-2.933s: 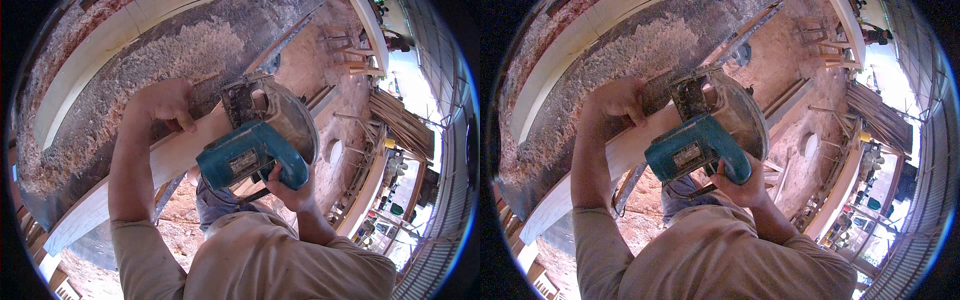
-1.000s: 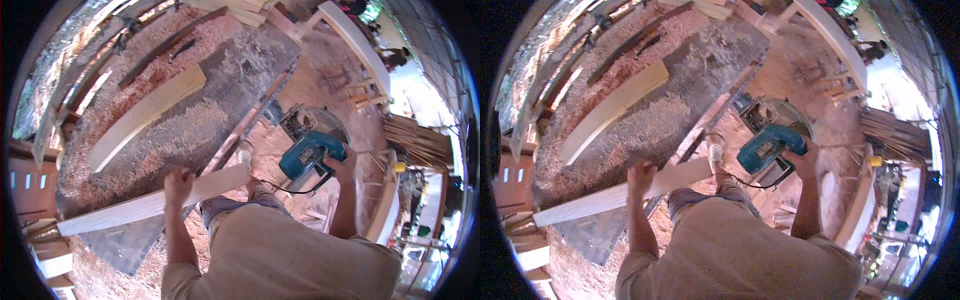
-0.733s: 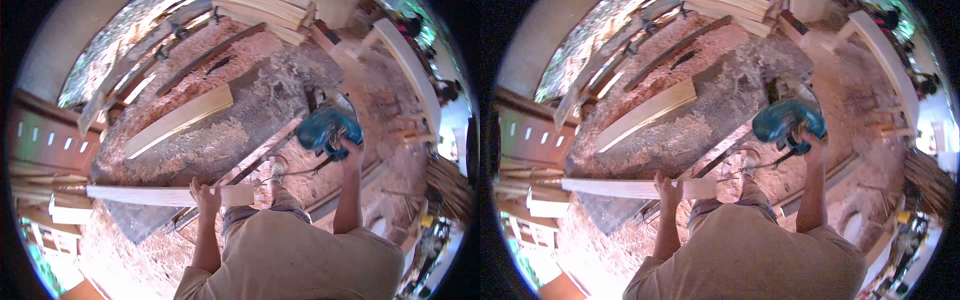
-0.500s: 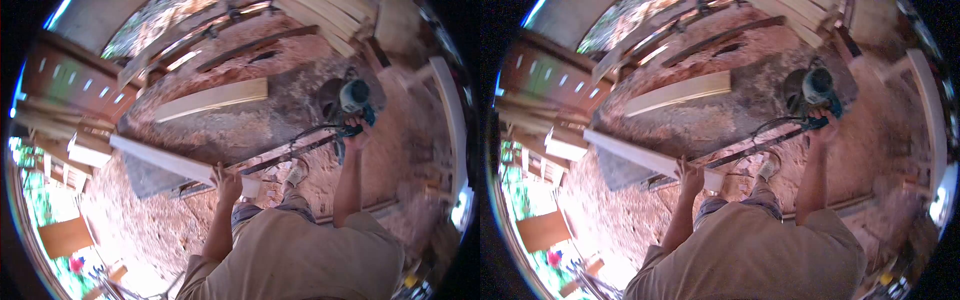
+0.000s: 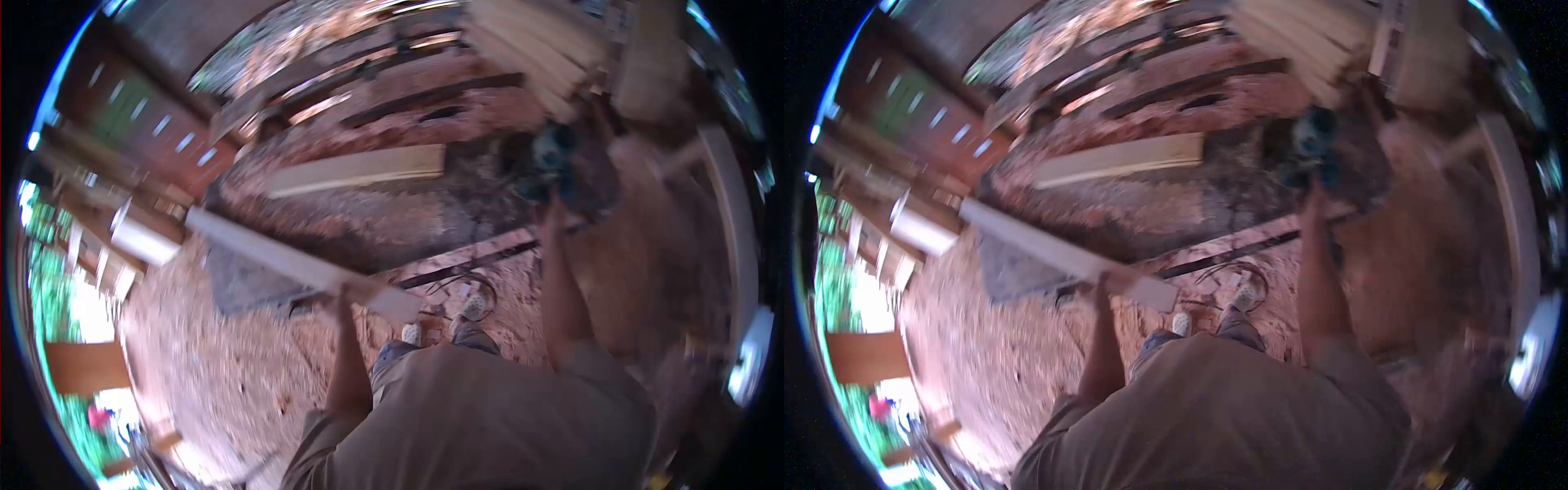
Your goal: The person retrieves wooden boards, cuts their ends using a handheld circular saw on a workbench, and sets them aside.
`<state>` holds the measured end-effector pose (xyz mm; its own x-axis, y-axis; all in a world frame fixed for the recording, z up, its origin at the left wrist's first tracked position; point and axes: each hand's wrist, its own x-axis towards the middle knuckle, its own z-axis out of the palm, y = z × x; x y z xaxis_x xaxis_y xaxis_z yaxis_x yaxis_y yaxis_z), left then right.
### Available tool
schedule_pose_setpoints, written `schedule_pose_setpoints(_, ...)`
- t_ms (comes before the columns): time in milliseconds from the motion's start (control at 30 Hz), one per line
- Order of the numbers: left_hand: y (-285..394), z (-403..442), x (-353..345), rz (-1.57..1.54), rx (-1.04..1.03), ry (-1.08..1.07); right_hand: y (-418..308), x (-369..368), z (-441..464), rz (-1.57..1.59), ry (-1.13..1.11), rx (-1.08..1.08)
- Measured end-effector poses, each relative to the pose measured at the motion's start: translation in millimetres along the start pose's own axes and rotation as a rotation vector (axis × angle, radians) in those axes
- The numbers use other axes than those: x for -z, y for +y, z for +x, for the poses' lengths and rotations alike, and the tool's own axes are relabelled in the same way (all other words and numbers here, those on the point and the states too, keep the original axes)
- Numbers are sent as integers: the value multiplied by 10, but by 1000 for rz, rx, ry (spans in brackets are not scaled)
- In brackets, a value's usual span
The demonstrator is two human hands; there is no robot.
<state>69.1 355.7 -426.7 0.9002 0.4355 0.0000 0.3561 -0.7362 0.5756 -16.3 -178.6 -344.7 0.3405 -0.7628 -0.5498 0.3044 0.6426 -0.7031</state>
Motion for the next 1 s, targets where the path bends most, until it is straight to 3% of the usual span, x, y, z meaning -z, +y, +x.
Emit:
schedule_pose_setpoints(33,-145,66,-165,-757,208,-127,179,385,134,-207,-262,97)
schedule_pose_setpoints(67,-148,132,12,-962,547,-560,301,483,-217,-292,-303,372)
schedule_pose_setpoints(100,-73,133,90,-1222,590,-833,806,1051,197,-382,-294,318)
schedule_pose_setpoints(133,-99,169,28,-1342,546,-1026,1017,1030,-120,-149,-215,43)
schedule_pose_setpoints(167,-51,116,43,-1374,442,-1076,1123,972,-747,-494,-130,-7)
schedule_pose_setpoints(200,-21,73,43,-1353,450,-1047,1541,1198,-938,-370,-187,-216)
schedule_pose_setpoints(233,-40,76,49,-1327,464,-994,1578,1279,-1396,-822,-449,-95)
schedule_pose_setpoints(267,-63,116,6,-1299,449,-1054,1542,1001,-1975,-780,-260,-334)
schedule_pose_setpoints(333,-174,198,-50,-1341,540,-1054,1700,1075,-2448,-857,-405,-466)
schedule_pose_setpoints(433,-171,182,-86,-1316,484,-1016,1691,1378,-2769,-982,-634,-393)
schedule_pose_setpoints(567,-34,-21,53,-1333,618,-1168,1483,1604,-2935,-936,-421,-343)
schedule_pose_setpoints(633,-62,-304,116,-1397,388,-1360,1406,1610,-3017,-899,-252,-306)
schedule_pose_setpoints(700,-253,-622,-77,-1356,297,-1478,1384,1656,-3046,-876,-220,-315)
schedule_pose_setpoints(733,-329,-795,15,-1348,289,-1471,1397,1706,-3046,-714,-235,-336)
schedule_pose_setpoints(767,-389,-1003,83,-1269,415,-1562,1410,1768,-3022,-562,-256,-358)
schedule_pose_setpoints(833,66,-1554,439,-1128,666,-1723,1286,2071,-2818,-779,-234,-394)
schedule_pose_setpoints(867,350,-1714,920,-1121,571,-1712,1089,2223,-2785,-923,-189,-379)
schedule_pose_setpoints(900,304,-1686,692,-1146,559,-1701,1099,2520,-2690,-929,-178,-209)
schedule_pose_setpoints(933,182,-1608,388,-1319,440,-1486,1018,2845,-2605,-932,-167,-39)
schedule_pose_setpoints(967,5,-1469,152,-1450,314,-1265,810,3285,-2476,-1143,-439,321)
schedule_pose_setpoints(1000,-15,-1329,142,-1502,345,-1225,644,3595,-2362,-1305,-694,695)
